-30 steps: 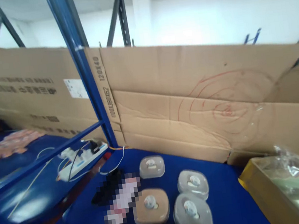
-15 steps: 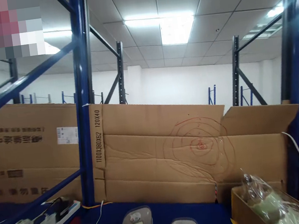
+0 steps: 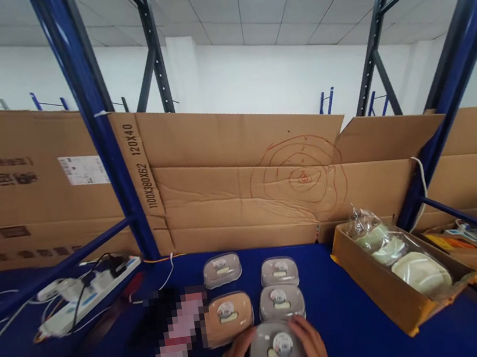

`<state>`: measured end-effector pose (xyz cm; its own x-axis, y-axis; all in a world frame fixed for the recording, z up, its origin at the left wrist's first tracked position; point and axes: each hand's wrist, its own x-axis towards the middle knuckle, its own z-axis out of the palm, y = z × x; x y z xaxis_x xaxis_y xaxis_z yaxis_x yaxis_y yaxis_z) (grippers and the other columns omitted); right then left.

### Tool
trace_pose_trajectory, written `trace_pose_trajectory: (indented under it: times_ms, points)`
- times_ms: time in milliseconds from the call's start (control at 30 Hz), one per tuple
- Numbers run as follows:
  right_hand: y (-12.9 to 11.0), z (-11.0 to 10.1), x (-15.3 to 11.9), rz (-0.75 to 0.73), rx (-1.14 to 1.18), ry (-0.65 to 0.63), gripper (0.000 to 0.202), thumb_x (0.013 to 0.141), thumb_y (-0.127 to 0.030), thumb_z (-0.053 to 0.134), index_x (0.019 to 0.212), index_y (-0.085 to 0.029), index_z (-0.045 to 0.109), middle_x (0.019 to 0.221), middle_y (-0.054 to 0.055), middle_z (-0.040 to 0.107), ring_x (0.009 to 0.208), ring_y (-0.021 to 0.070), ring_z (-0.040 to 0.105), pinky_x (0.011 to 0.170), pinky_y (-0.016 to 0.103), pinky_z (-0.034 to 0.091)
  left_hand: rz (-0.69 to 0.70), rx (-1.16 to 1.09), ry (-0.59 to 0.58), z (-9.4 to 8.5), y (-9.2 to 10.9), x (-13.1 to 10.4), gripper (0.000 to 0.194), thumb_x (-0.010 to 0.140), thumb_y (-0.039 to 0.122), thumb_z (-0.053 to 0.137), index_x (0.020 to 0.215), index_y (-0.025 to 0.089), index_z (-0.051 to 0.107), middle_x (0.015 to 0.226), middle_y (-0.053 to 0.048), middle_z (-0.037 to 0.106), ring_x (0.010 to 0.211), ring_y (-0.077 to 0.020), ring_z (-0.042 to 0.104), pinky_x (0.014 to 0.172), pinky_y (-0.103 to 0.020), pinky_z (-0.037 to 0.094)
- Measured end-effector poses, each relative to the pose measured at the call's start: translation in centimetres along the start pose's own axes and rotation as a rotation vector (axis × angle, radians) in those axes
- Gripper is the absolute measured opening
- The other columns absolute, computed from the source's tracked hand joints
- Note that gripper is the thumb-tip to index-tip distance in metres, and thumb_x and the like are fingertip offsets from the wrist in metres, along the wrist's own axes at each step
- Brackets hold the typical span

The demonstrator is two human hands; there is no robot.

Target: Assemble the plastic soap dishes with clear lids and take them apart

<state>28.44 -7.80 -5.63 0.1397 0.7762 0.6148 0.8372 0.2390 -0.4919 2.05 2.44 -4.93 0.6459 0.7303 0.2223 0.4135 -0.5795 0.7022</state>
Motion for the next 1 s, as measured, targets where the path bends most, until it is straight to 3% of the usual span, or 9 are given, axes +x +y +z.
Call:
trace_pose_trajectory:
  times_ms: [67, 167, 333, 467, 567, 667, 767, 867, 1000]
  points:
    - [0.9, 1.0, -0.7, 0.057, 0.062, -0.027, 0.062, 0.104, -0.049, 0.066, 0.162, -0.032, 0.053, 0.163, 0.015, 0.058, 0.15, 0.0371, 0.059, 0.121, 0.051, 0.054, -0.022, -0.025, 0.028, 0.8, -0.4, -0.3, 0.091, 0.087, 0.024, 0.081, 0.17, 0.033, 0.044, 0.174, -0.011, 0.046, 0.16, -0.0382, 0.047, 0.13, -0.054, 0.043]
    - [1.3, 1.5, -0.7, 0.122, 0.067, -0.062, 0.062, 0.107, -0.05, 0.063, 0.165, -0.035, 0.047, 0.167, 0.013, 0.054, 0.153, 0.0352, 0.055, 0.122, 0.056, 0.052, 0.003, 0.001, 0.105, 1.0, 0.0, -0.6, 0.075, 0.1, 0.023, 0.066, 0.17, 0.035, 0.041, 0.174, -0.009, 0.046, 0.161, -0.0319, 0.046, 0.13, -0.053, 0.043]
    - [0.2, 0.6, 1.4, 0.156, 0.03, -0.145, 0.056, 0.109, -0.052, 0.058, 0.162, -0.034, 0.049, 0.164, 0.013, 0.055, 0.153, 0.0345, 0.054, 0.124, 0.06, 0.048, 0.116, 0.151, 0.259, 0.1, 2.4, 0.0, 0.047, 0.108, 0.025, 0.055, 0.155, 0.033, 0.059, 0.157, -0.009, 0.062, 0.145, -0.029, 0.063, 0.119, -0.05, 0.057]
    - [-0.6, -0.2, 3.7, 0.095, -0.053, -0.186, 0.055, 0.11, -0.05, 0.058, 0.162, -0.033, 0.049, 0.162, 0.013, 0.057, 0.15, 0.0335, 0.056, 0.121, 0.059, 0.051, 0.253, 0.296, 0.375, -2.3, 3.1, 1.7, 0.039, 0.108, 0.022, 0.058, 0.145, 0.031, 0.066, 0.14, -0.01, 0.071, 0.128, -0.0281, 0.072, 0.11, -0.048, 0.062]
    - [-1.4, -1.1, 5.4, -0.034, -0.089, -0.264, 0.052, 0.111, -0.046, 0.059, 0.161, -0.034, 0.051, 0.165, 0.014, 0.054, 0.151, 0.0335, 0.055, 0.121, 0.059, 0.05, 0.3, 0.373, 0.42, -6.1, 2.4, 3.8, 0.037, 0.11, 0.025, 0.056, 0.145, 0.03, 0.065, 0.138, -0.01, 0.071, 0.129, -0.0291, 0.07, 0.111, -0.05, 0.06]
    - [-2.4, -2.0, 7.3, -0.203, -0.068, -0.475, 0.067, 0.102, -0.049, 0.074, 0.162, -0.034, 0.05, 0.17, 0.014, 0.05, 0.157, 0.0362, 0.048, 0.126, 0.062, 0.043, 0.249, 0.451, 0.358, -10.6, 1.3, 6.2, 0.038, 0.109, 0.027, 0.057, 0.146, 0.027, 0.064, 0.142, -0.012, 0.07, 0.13, -0.0306, 0.069, 0.111, -0.051, 0.058]
    - [-2.8, -2.5, 9.0, -0.272, -0.063, -0.624, 0.074, 0.095, -0.037, 0.082, 0.162, -0.035, 0.05, 0.169, 0.012, 0.052, 0.158, 0.035, 0.046, 0.129, 0.063, 0.039, 0.153, 0.519, 0.112, -13.2, 0.6, 7.7, 0.057, 0.103, 0.037, 0.071, 0.157, 0.03, 0.056, 0.156, -0.012, 0.062, 0.142, -0.0359, 0.062, 0.116, -0.057, 0.053]
    - [-2.5, -2.9, 9.8, -0.284, -0.07, -0.673, 0.071, 0.095, -0.024, 0.077, 0.161, -0.036, 0.052, 0.168, 0.008, 0.053, 0.157, 0.0317, 0.048, 0.129, 0.059, 0.041, 0.121, 0.506, -0.105, -12.9, 0.1, 8.1, 0.076, 0.093, 0.044, 0.085, 0.161, 0.033, 0.052, 0.164, -0.012, 0.056, 0.151, -0.0387, 0.054, 0.121, -0.059, 0.048]
    - [-0.6, -3.9, 9.1, -0.297, -0.121, -0.643, 0.066, 0.1, -0.024, 0.069, 0.162, -0.036, 0.049, 0.168, 0.007, 0.054, 0.156, 0.0295, 0.05, 0.127, 0.057, 0.043, 0.11, 0.478, -0.157, -10.5, -0.3, 8.7, 0.072, 0.092, 0.032, 0.084, 0.157, 0.034, 0.053, 0.169, -0.01, 0.051, 0.153, -0.0364, 0.052, 0.123, -0.058, 0.046]
